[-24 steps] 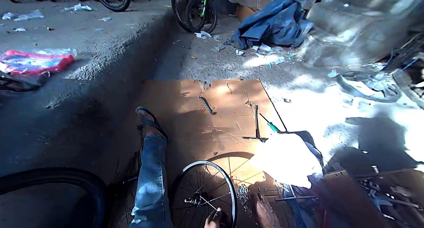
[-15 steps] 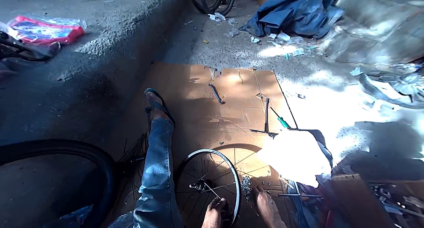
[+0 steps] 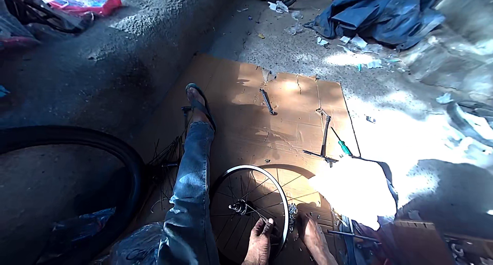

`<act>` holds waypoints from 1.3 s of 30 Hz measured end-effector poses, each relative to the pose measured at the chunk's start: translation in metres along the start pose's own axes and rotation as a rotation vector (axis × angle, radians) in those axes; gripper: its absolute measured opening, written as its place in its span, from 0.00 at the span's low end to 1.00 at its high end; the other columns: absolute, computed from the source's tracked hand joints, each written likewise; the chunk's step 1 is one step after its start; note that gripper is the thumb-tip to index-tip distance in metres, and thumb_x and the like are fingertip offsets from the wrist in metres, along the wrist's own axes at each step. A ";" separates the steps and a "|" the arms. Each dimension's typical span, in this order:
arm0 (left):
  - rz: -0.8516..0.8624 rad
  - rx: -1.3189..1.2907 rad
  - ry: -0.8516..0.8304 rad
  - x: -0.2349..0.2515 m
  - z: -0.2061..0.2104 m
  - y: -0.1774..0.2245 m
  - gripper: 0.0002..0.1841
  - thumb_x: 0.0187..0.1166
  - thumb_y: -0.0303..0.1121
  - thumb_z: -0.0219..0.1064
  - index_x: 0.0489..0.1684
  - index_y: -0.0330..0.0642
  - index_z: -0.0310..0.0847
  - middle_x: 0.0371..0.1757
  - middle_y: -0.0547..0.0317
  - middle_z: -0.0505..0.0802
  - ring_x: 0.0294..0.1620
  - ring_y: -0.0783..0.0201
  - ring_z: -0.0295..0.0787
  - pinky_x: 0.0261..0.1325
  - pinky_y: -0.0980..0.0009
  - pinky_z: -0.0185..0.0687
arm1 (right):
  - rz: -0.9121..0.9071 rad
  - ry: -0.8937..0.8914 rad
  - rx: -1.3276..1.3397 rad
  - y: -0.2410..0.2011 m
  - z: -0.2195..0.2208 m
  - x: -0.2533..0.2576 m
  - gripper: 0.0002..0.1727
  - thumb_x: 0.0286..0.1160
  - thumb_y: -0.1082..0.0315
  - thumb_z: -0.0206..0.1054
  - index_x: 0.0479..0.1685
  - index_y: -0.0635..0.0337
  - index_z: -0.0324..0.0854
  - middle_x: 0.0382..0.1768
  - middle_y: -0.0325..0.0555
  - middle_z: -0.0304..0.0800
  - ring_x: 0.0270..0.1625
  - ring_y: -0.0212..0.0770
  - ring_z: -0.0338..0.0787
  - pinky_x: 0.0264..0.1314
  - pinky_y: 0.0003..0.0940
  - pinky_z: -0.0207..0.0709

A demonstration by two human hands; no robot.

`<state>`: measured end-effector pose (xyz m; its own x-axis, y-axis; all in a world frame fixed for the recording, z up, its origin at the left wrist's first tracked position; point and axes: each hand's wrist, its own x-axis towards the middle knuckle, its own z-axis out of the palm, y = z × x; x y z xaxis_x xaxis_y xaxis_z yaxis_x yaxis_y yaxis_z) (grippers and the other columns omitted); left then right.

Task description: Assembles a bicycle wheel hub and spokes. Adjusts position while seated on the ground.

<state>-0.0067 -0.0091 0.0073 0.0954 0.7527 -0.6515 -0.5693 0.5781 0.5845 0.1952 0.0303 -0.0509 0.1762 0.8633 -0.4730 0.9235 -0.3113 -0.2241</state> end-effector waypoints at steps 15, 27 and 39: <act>-0.004 -0.029 -0.001 0.002 0.006 0.007 0.13 0.93 0.33 0.54 0.50 0.29 0.77 0.43 0.37 0.93 0.37 0.46 0.95 0.42 0.51 0.95 | -0.384 0.280 1.016 -0.031 -0.005 -0.074 0.08 0.72 0.71 0.71 0.45 0.62 0.90 0.46 0.45 0.92 0.43 0.34 0.92 0.43 0.27 0.89; 0.078 0.050 0.072 0.001 0.008 0.005 0.11 0.91 0.30 0.58 0.47 0.26 0.79 0.41 0.37 0.95 0.38 0.47 0.96 0.43 0.54 0.95 | -0.375 0.353 0.967 -0.041 0.012 -0.089 0.07 0.74 0.73 0.67 0.45 0.63 0.87 0.45 0.44 0.90 0.43 0.30 0.90 0.43 0.24 0.86; 0.080 0.028 0.098 0.004 0.013 0.005 0.12 0.91 0.30 0.59 0.45 0.26 0.80 0.40 0.37 0.95 0.37 0.47 0.96 0.42 0.54 0.95 | -0.350 0.414 0.884 -0.049 0.007 -0.087 0.09 0.74 0.72 0.66 0.48 0.64 0.86 0.45 0.44 0.89 0.38 0.25 0.87 0.37 0.19 0.82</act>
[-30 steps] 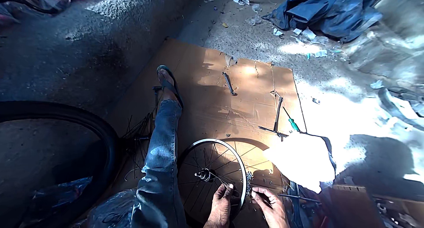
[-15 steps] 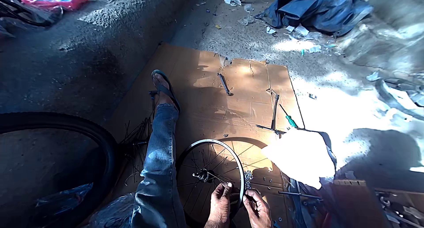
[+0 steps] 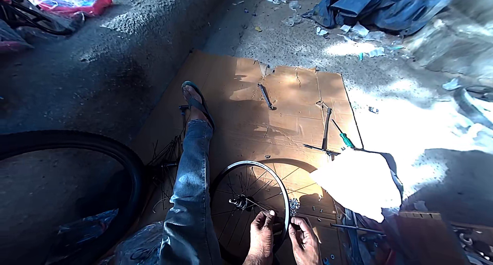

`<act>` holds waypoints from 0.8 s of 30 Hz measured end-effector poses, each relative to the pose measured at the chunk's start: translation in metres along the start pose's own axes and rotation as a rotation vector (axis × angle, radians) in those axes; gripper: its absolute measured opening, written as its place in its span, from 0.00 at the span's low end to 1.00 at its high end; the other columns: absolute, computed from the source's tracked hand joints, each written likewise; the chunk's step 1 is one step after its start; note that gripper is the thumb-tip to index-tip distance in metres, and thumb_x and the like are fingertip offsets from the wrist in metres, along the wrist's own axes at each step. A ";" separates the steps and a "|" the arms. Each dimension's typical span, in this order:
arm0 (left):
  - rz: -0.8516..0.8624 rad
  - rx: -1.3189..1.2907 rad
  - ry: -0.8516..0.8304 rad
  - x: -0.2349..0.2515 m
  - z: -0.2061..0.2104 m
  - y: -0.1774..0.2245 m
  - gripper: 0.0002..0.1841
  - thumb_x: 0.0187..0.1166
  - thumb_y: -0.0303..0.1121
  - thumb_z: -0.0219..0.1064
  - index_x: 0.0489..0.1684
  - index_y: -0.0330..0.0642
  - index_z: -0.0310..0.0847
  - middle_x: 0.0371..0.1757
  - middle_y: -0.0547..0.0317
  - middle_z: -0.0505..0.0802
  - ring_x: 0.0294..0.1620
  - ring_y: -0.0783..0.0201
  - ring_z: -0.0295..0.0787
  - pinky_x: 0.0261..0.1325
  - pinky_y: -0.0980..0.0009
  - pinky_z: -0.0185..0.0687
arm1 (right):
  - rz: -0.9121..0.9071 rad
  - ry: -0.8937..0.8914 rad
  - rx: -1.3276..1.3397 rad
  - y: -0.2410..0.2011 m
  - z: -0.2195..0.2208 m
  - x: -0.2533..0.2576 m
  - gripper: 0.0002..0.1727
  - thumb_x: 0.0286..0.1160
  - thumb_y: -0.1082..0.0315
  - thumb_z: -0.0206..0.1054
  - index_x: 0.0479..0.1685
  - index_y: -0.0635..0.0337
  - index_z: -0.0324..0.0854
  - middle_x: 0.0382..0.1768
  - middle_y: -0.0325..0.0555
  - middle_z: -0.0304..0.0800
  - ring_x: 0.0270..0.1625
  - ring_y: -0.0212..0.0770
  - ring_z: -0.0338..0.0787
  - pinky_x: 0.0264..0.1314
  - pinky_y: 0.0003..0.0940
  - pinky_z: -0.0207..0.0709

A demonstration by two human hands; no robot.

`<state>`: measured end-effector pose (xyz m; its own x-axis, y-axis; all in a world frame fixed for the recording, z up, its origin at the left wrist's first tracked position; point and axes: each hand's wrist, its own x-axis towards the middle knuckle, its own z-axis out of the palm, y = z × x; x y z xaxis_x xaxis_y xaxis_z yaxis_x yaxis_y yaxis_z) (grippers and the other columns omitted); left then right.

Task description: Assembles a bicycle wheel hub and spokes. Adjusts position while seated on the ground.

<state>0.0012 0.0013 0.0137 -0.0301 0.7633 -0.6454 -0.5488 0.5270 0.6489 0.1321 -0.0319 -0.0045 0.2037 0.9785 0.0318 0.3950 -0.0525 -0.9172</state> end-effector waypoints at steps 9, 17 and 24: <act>0.040 0.016 0.001 -0.001 -0.001 -0.001 0.12 0.90 0.30 0.59 0.43 0.27 0.80 0.38 0.38 0.94 0.36 0.49 0.96 0.43 0.56 0.95 | -0.166 -0.025 -0.199 0.007 -0.005 0.007 0.08 0.68 0.68 0.67 0.41 0.59 0.89 0.46 0.44 0.89 0.49 0.31 0.89 0.49 0.23 0.86; 0.036 0.075 0.015 -0.002 -0.002 0.000 0.12 0.91 0.30 0.59 0.43 0.27 0.80 0.37 0.40 0.94 0.35 0.50 0.95 0.42 0.55 0.94 | -0.179 -0.035 -0.225 0.001 -0.007 0.017 0.09 0.70 0.68 0.67 0.44 0.60 0.89 0.47 0.45 0.90 0.48 0.32 0.88 0.48 0.24 0.84; 0.052 0.087 0.029 -0.001 -0.004 -0.002 0.12 0.90 0.30 0.59 0.43 0.27 0.81 0.39 0.39 0.95 0.37 0.49 0.96 0.43 0.54 0.94 | -0.215 -0.091 -0.320 -0.004 -0.012 0.003 0.07 0.69 0.69 0.69 0.41 0.58 0.91 0.49 0.46 0.92 0.52 0.35 0.91 0.54 0.30 0.87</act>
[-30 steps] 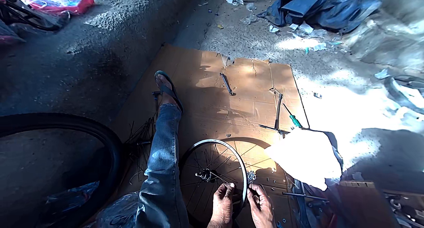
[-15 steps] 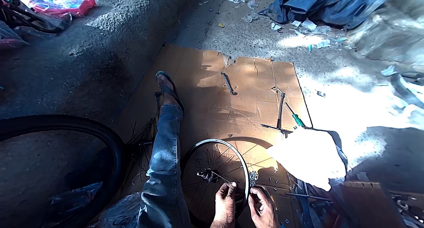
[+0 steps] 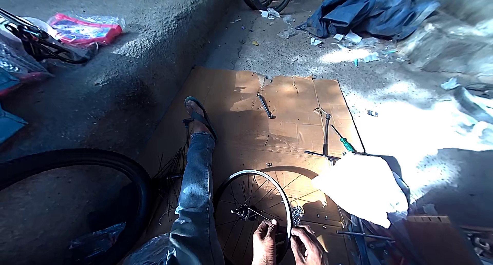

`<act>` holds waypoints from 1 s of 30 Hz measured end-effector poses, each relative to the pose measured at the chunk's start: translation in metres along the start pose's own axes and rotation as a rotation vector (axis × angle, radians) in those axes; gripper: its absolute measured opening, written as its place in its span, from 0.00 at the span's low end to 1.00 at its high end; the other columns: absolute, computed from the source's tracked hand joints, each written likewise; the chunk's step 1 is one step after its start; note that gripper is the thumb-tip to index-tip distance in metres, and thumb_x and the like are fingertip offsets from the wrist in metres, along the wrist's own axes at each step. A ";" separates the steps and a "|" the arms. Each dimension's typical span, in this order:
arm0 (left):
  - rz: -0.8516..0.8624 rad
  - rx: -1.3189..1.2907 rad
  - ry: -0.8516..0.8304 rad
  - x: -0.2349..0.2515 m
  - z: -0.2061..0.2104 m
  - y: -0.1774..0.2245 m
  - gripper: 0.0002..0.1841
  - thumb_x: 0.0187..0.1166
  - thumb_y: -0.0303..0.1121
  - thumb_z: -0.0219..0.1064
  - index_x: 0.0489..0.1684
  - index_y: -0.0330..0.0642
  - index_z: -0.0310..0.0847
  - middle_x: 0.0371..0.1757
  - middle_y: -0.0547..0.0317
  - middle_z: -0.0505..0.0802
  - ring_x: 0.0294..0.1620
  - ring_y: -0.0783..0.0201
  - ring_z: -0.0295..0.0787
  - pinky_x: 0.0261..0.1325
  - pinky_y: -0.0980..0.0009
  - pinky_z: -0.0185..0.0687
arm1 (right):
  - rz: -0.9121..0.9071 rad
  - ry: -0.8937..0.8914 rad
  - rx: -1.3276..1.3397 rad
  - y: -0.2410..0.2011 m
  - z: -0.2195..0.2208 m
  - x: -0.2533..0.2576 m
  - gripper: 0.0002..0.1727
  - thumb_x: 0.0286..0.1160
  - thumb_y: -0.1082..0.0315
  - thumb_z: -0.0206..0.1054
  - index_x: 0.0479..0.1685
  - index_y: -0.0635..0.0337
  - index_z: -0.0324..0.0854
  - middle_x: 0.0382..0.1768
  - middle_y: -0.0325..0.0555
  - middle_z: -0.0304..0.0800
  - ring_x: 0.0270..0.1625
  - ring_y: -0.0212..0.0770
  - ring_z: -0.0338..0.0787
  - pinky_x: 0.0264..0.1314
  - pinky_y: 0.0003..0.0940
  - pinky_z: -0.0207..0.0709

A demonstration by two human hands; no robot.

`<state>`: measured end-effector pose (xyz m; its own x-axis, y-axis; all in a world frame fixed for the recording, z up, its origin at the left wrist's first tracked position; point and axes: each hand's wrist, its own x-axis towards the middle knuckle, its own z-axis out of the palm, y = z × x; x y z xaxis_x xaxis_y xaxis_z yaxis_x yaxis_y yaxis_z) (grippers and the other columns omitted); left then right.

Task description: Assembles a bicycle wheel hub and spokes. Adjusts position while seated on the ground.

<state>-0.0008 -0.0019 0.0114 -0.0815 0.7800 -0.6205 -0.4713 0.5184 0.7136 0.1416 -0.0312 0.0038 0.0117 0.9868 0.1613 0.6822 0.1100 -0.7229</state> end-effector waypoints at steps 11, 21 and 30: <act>0.035 0.055 0.015 0.001 -0.007 -0.004 0.10 0.88 0.28 0.62 0.41 0.28 0.82 0.35 0.42 0.94 0.35 0.53 0.95 0.44 0.57 0.94 | 0.069 -0.002 -0.002 0.000 0.004 -0.008 0.08 0.68 0.68 0.71 0.43 0.57 0.91 0.46 0.44 0.94 0.48 0.37 0.93 0.50 0.35 0.88; -0.110 -0.057 -0.057 -0.002 -0.016 0.009 0.04 0.79 0.22 0.70 0.38 0.29 0.82 0.34 0.44 0.93 0.34 0.56 0.92 0.41 0.61 0.91 | 0.096 0.052 0.249 -0.002 0.004 -0.014 0.06 0.66 0.72 0.74 0.39 0.63 0.92 0.42 0.45 0.93 0.42 0.29 0.91 0.44 0.22 0.86; -0.109 -0.085 -0.071 -0.003 -0.013 0.010 0.05 0.81 0.23 0.69 0.41 0.28 0.80 0.34 0.43 0.93 0.33 0.55 0.93 0.41 0.61 0.92 | 0.028 0.066 0.161 -0.004 0.001 -0.008 0.08 0.67 0.72 0.73 0.41 0.64 0.92 0.45 0.48 0.94 0.45 0.29 0.92 0.47 0.21 0.87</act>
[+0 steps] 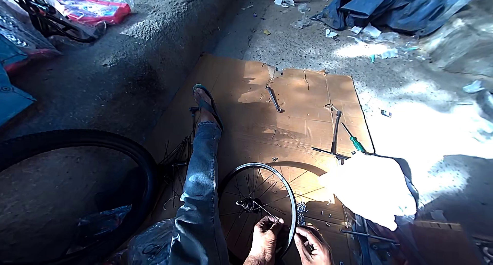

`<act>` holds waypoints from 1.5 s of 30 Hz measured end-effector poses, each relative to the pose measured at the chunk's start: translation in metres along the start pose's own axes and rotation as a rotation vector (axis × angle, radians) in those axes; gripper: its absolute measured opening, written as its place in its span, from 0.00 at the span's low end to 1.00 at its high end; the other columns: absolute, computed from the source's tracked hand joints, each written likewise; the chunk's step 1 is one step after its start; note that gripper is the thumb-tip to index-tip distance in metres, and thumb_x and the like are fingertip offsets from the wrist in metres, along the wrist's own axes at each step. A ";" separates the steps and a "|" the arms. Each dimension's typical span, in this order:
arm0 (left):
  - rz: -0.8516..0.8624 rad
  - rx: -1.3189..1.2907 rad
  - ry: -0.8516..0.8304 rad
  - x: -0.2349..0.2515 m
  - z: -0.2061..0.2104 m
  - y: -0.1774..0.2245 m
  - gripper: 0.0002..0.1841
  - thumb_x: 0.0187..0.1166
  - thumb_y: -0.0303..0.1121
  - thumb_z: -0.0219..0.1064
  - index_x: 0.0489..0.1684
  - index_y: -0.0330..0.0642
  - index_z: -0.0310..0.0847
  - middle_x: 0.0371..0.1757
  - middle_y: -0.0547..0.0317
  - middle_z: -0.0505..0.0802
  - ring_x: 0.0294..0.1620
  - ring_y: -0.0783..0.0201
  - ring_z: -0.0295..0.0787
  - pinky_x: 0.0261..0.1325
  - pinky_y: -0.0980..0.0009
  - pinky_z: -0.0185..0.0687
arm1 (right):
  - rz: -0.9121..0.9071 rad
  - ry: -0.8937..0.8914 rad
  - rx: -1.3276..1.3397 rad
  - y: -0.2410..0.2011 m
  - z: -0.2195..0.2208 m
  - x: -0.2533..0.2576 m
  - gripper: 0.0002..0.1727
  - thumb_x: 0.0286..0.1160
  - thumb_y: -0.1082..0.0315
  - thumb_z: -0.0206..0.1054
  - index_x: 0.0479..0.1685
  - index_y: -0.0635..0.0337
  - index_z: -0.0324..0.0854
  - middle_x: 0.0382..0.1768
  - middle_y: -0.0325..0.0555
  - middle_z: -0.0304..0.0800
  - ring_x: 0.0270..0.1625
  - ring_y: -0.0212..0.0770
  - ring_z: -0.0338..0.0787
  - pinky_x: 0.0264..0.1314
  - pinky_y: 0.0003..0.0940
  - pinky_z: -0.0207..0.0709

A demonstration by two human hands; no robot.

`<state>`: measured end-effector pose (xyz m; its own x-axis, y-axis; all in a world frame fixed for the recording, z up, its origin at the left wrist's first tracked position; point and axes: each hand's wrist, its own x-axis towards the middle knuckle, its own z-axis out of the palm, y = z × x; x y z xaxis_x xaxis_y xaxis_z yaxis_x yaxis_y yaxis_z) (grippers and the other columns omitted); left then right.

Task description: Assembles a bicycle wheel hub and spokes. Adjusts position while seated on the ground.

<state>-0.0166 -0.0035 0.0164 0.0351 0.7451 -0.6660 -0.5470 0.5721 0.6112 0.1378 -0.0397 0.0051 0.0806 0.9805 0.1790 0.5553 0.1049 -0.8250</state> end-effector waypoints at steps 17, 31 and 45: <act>0.079 0.019 0.010 0.003 0.000 -0.007 0.05 0.81 0.24 0.69 0.38 0.29 0.82 0.33 0.46 0.93 0.34 0.58 0.92 0.43 0.63 0.91 | -0.026 -0.004 -0.118 -0.003 0.001 0.003 0.07 0.64 0.69 0.74 0.39 0.60 0.90 0.44 0.45 0.91 0.41 0.28 0.91 0.42 0.21 0.88; -0.006 0.014 0.011 0.002 0.000 0.000 0.07 0.82 0.26 0.69 0.39 0.29 0.82 0.35 0.44 0.93 0.36 0.56 0.93 0.44 0.60 0.91 | 0.150 -0.037 0.205 0.000 0.000 0.004 0.07 0.67 0.75 0.73 0.43 0.65 0.89 0.44 0.46 0.91 0.43 0.29 0.91 0.45 0.23 0.89; -0.109 -0.013 0.016 0.001 -0.003 0.011 0.08 0.83 0.27 0.68 0.35 0.31 0.80 0.31 0.44 0.92 0.33 0.54 0.92 0.41 0.59 0.91 | -0.118 0.015 -0.197 0.005 0.005 -0.001 0.10 0.76 0.61 0.68 0.41 0.54 0.93 0.50 0.45 0.92 0.50 0.32 0.91 0.51 0.27 0.86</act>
<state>-0.0248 0.0020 0.0211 0.0822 0.6730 -0.7351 -0.5515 0.6450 0.5289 0.1363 -0.0392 -0.0016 0.0165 0.9607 0.2771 0.7125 0.1832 -0.6774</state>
